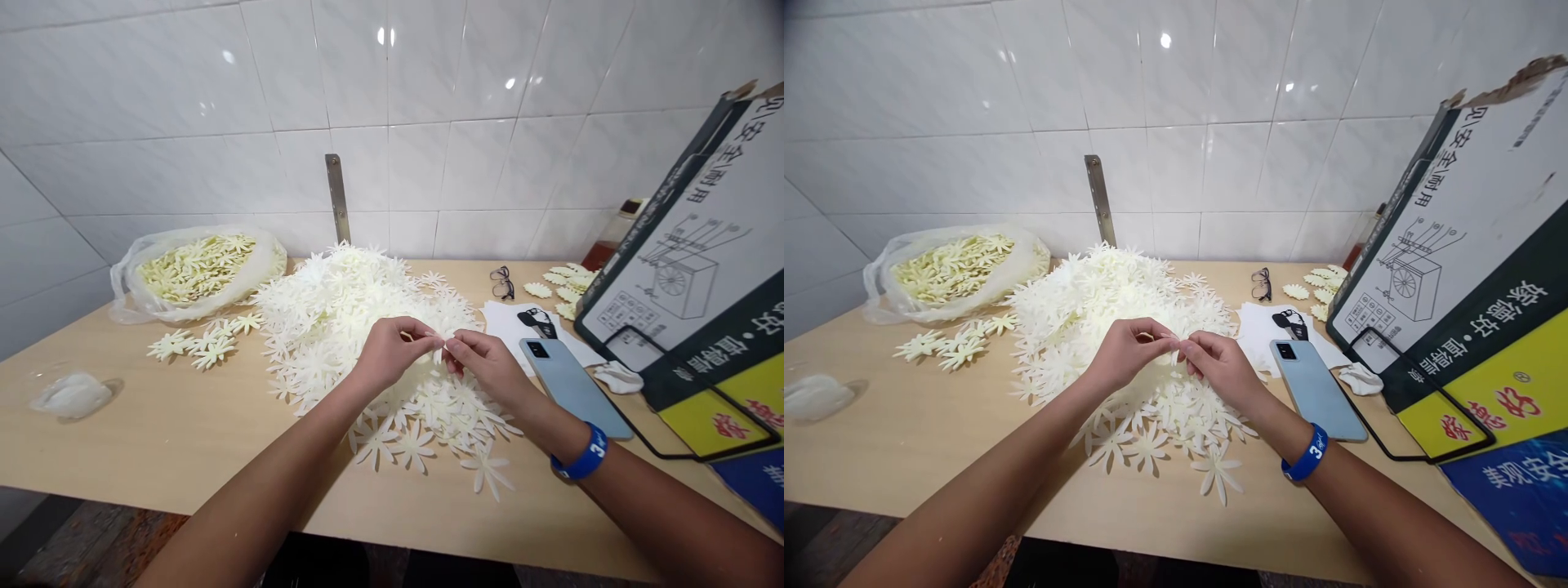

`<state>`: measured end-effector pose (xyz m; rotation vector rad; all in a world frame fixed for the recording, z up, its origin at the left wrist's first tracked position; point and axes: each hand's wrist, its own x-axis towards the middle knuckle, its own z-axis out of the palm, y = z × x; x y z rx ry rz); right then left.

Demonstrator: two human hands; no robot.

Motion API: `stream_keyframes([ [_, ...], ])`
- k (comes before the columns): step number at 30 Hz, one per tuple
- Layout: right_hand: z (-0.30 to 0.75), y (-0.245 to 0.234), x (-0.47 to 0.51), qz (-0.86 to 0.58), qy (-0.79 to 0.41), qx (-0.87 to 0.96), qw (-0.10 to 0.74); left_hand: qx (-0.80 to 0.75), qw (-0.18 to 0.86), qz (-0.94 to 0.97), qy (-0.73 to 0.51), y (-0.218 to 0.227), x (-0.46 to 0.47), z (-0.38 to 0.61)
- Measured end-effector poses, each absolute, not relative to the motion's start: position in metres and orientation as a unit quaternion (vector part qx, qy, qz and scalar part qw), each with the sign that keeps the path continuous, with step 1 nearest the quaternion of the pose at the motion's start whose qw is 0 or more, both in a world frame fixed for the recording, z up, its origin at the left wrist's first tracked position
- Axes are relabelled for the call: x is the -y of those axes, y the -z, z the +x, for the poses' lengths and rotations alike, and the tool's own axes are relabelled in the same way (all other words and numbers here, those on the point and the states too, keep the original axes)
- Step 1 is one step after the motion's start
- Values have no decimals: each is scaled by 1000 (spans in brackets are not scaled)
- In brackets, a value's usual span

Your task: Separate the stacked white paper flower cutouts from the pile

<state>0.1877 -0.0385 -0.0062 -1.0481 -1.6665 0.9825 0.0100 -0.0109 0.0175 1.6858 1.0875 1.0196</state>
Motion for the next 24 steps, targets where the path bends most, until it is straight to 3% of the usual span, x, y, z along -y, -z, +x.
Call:
stream_keyframes([
  [4, 187, 5, 39, -417, -412, 679, 442, -416, 401, 714, -395, -18, 9, 6],
  [10, 187, 3, 38, -406, -443, 666, 442, -357, 473, 716, -371, -21, 3, -2],
  [19, 193, 12, 31, -415, -420, 619, 518, -387, 572, 532, -490, -23, -7, -7],
  [24, 194, 18, 26, -403, -443, 570, 563, -406, 561, 518, -501, -21, -11, -11],
])
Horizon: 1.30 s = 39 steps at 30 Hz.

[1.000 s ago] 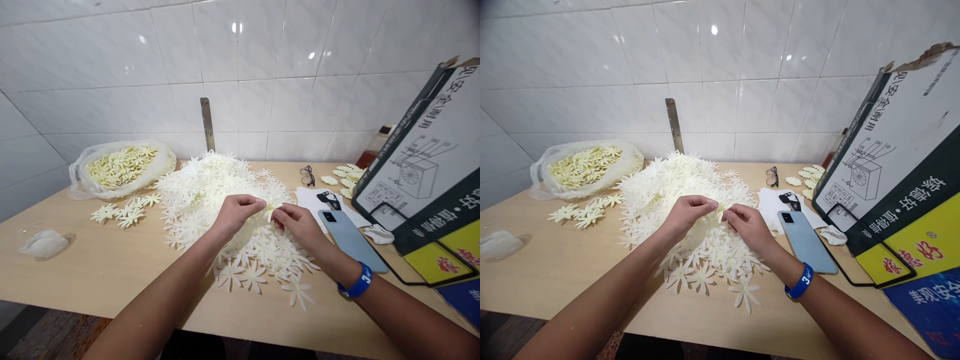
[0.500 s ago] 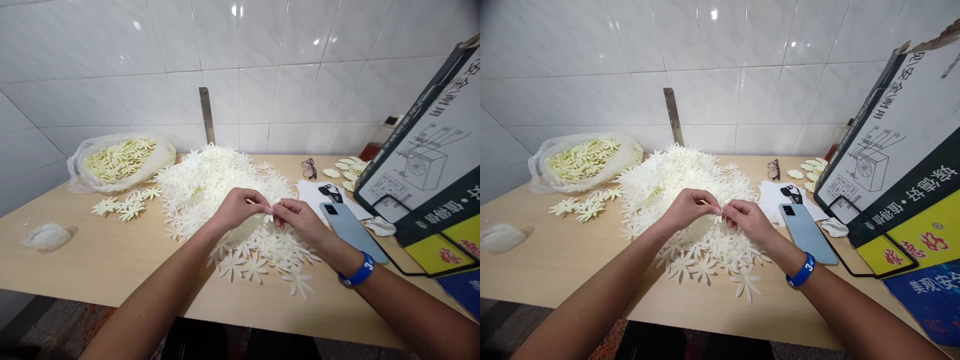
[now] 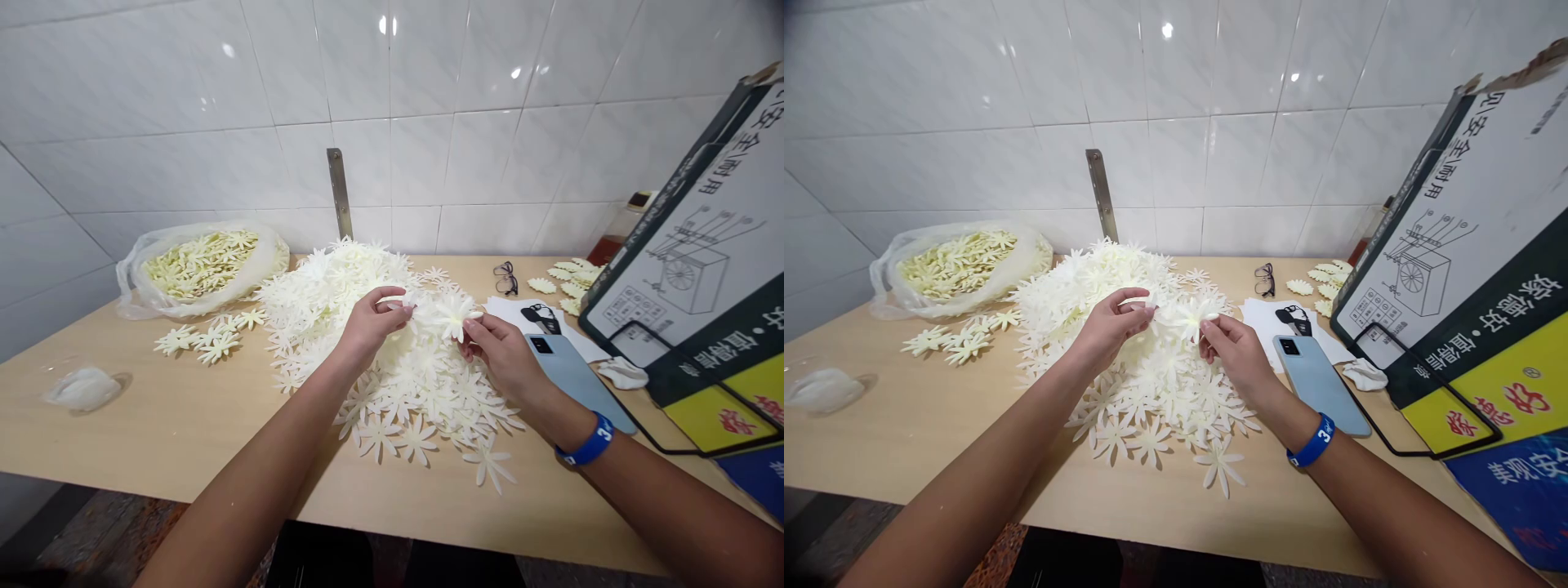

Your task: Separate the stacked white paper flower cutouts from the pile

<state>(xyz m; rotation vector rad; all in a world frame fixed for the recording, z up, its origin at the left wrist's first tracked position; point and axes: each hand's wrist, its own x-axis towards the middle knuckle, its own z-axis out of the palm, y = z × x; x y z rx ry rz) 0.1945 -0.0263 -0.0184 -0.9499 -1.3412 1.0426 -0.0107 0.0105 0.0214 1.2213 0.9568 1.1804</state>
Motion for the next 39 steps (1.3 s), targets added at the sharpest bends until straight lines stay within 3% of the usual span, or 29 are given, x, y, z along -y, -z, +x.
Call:
stream_keyframes([
  [3, 194, 19, 26, -404, -442, 570, 563, -439, 498, 571, -483, -16, -12, -12],
  [7, 192, 14, 29, -417, -433, 587, 542, -488, 269, 671, -490, -11, -10, -10],
  [10, 189, 9, 33, -440, -400, 615, 518, -423, 148, 731, -515, -14, -2, -5],
  [17, 184, 10, 39, -455, -356, 669, 467, -349, 280, 770, -456, -15, 15, 12],
  [26, 187, 9, 34, -450, -385, 636, 494, -420, 431, 568, -561, -16, -5, -2],
  [33, 188, 13, 33, -432, -451, 599, 501, -501, 299, 612, -534, -12, -7, -10],
  [39, 187, 10, 34, -435, -438, 604, 503, -465, 88, 730, -493, -9, -7, -10],
])
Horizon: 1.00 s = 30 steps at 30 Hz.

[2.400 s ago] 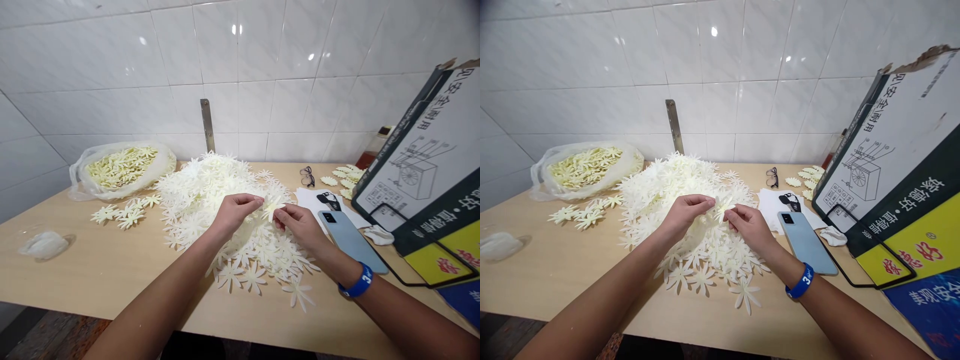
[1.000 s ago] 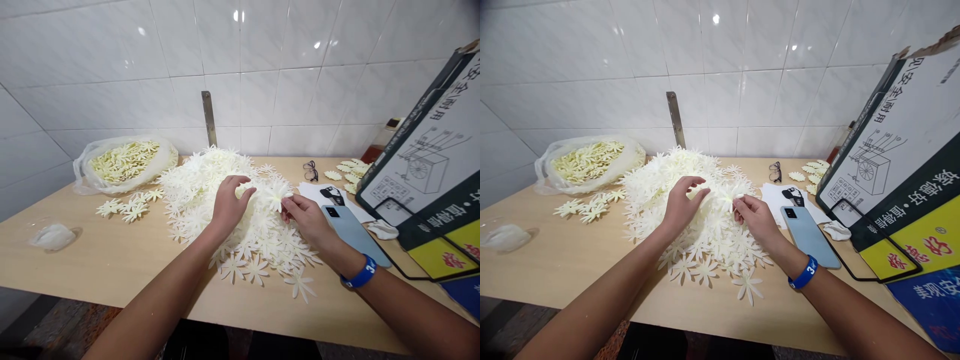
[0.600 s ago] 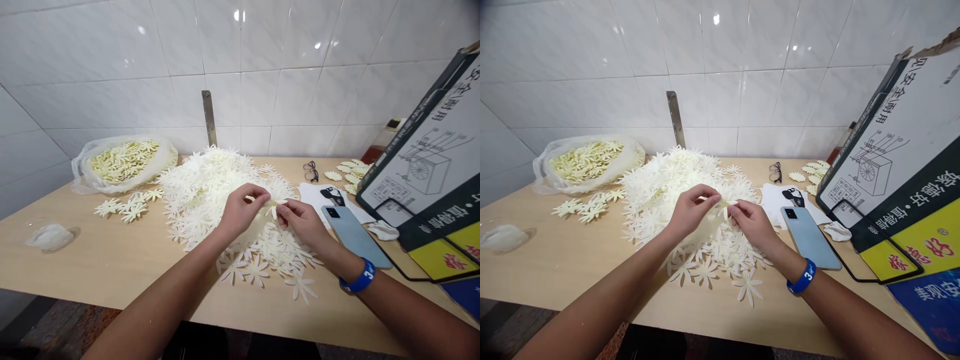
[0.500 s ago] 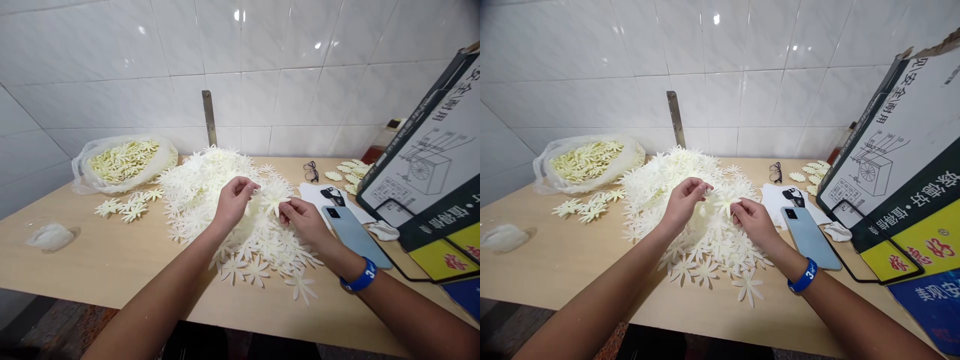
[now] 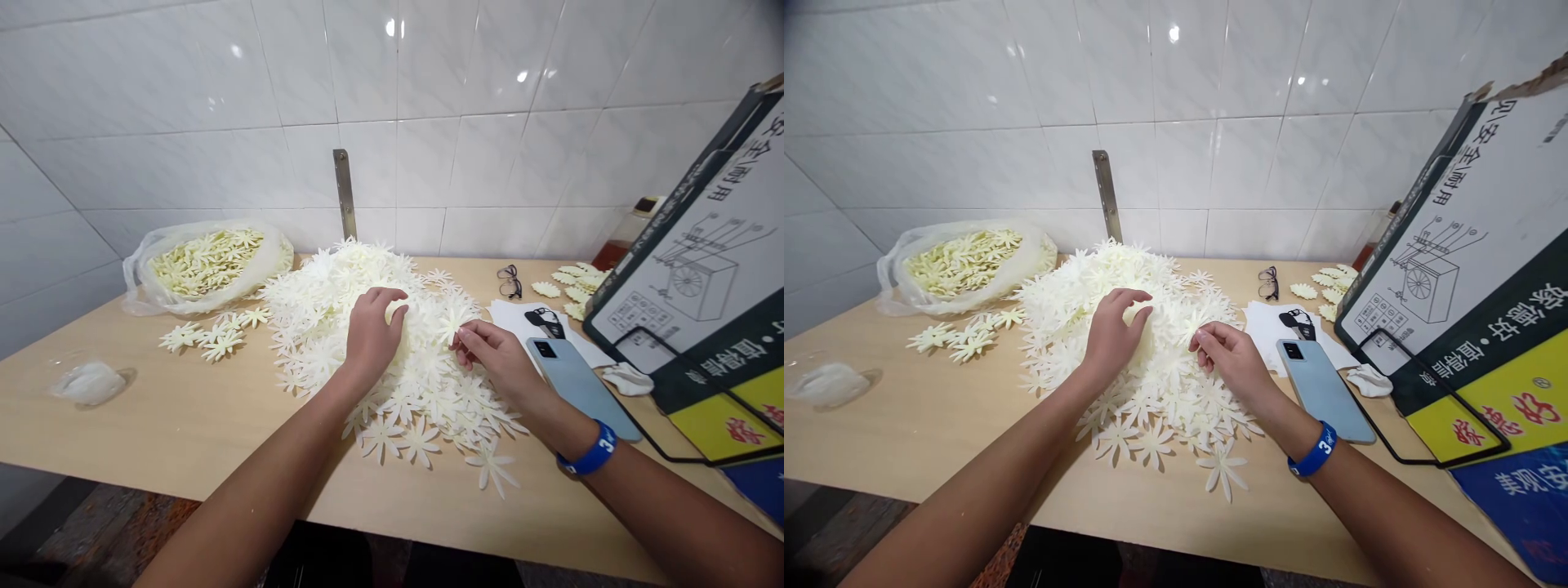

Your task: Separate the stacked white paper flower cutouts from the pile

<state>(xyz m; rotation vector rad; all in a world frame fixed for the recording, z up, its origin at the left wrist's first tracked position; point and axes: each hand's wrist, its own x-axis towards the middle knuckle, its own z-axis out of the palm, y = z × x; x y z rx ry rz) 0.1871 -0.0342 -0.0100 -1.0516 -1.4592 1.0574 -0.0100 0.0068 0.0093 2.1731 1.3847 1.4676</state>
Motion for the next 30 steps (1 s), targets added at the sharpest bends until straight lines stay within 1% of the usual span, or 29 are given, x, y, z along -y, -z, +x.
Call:
stream_keyframes([
  [2, 187, 8, 35, -441, -430, 610, 498, -402, 82, 769, -490, -10, -4, -7],
  [5, 187, 8, 36, -430, -435, 624, 486, -320, 110, 816, -469, -10, 0, -1],
  [10, 188, 9, 35, -408, -434, 651, 471, -266, 125, 851, -435, -9, 2, 2],
  [30, 191, 11, 33, -371, -448, 655, 483, -262, 241, 807, -471, -11, 2, 1],
])
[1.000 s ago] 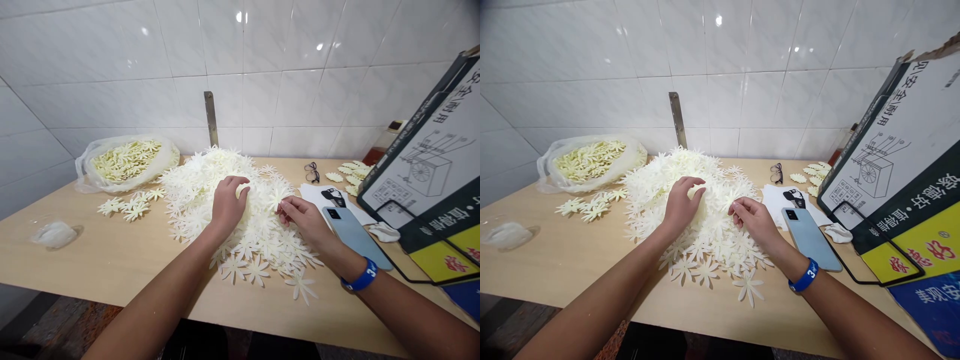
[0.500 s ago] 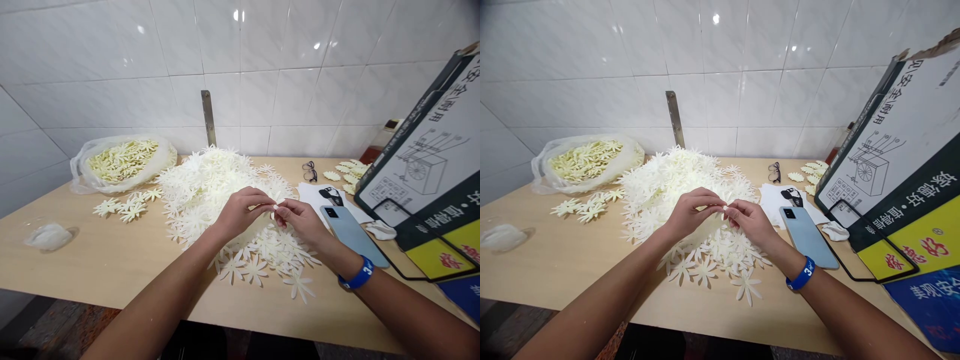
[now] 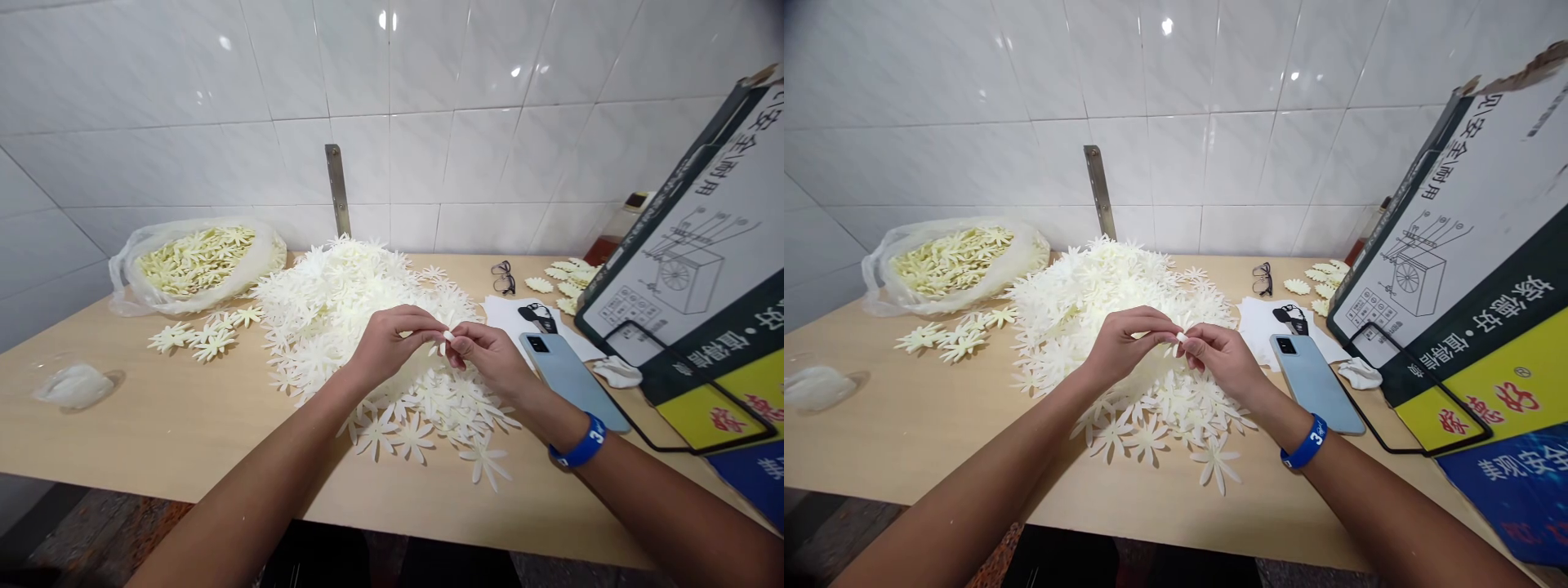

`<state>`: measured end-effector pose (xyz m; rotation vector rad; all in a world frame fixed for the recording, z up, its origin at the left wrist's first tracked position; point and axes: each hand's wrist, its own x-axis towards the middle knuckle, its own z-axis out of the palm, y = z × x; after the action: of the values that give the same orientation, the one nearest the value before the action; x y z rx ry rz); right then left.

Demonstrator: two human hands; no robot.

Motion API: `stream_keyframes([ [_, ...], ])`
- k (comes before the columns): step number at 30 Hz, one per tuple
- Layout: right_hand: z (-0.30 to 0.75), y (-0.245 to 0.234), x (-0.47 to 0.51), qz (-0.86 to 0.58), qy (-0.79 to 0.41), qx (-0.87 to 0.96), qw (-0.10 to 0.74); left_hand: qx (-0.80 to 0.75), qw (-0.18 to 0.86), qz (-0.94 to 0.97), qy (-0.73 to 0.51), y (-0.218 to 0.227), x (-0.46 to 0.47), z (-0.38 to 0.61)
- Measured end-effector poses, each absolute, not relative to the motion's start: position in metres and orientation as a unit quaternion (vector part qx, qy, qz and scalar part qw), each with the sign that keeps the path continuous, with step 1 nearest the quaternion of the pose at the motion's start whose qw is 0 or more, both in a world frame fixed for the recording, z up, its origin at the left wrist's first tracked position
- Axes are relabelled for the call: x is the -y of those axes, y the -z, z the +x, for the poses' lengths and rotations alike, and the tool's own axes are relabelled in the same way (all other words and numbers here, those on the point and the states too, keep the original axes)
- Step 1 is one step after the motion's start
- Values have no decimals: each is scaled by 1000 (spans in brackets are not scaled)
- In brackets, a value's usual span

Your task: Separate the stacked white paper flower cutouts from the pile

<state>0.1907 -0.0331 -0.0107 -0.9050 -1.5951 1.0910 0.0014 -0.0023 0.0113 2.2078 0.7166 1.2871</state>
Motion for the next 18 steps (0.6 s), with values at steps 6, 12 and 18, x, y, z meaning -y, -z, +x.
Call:
stream_keyframes([
  [6, 190, 9, 34, -372, -445, 655, 485, -269, 292, 790, -468, -14, 4, 2],
  [12, 190, 8, 35, -372, -440, 658, 485, -269, 326, 774, -471, -16, 5, 2],
  [18, 189, 8, 35, -366, -446, 653, 490, -259, 347, 764, -478, -14, 4, 3],
])
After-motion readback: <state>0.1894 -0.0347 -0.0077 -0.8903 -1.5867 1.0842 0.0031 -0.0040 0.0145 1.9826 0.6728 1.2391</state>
